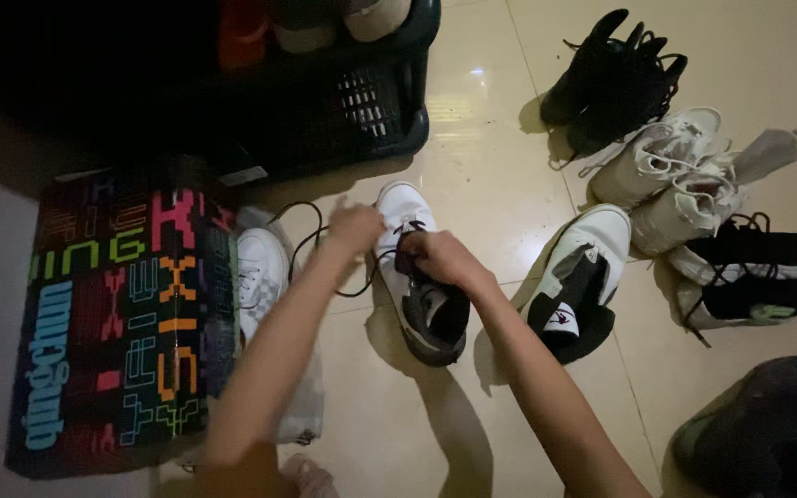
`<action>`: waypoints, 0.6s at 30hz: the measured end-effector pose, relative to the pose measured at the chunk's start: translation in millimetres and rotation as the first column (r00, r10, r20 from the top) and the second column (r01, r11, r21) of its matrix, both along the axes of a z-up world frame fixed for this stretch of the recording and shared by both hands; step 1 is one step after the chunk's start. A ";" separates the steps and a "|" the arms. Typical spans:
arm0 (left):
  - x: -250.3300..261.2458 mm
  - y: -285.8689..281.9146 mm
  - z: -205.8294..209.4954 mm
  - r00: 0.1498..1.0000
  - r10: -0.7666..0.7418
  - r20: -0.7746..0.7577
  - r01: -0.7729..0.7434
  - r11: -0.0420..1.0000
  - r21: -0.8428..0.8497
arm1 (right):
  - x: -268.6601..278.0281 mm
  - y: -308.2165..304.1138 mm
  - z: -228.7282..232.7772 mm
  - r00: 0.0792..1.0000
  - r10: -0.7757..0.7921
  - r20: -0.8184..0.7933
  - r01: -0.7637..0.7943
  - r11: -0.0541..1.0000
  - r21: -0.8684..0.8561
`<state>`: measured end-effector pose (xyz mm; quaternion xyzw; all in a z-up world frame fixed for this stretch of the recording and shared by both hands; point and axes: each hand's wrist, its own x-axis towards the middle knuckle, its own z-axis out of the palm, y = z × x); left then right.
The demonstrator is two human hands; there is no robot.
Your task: The person removes the laces from a white and black high-top sneaker and then re-laces it by threading the laces through the eyelets and tying a knot. The task is performed on a single shoe placed on the floor.
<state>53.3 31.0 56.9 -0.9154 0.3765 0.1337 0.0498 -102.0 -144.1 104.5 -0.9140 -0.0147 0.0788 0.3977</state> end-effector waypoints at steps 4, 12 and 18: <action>46.3 46.9 46.0 0.977 0.155 0.150 -0.139 0.984 -0.108 | -9.2 4.3 11.0 0.992 0.064 -0.109 -0.079 0.986 -0.144; 107.9 135.1 115.6 0.756 0.651 -0.065 -0.607 0.662 -0.440 | -4.9 5.3 1.1 0.981 0.124 -0.148 -0.170 0.918 -0.358; 135.1 184.6 123.4 0.491 0.525 -0.696 -0.792 -0.064 -0.607 | 9.0 -31.7 23.5 0.995 0.092 0.029 -0.096 0.894 0.438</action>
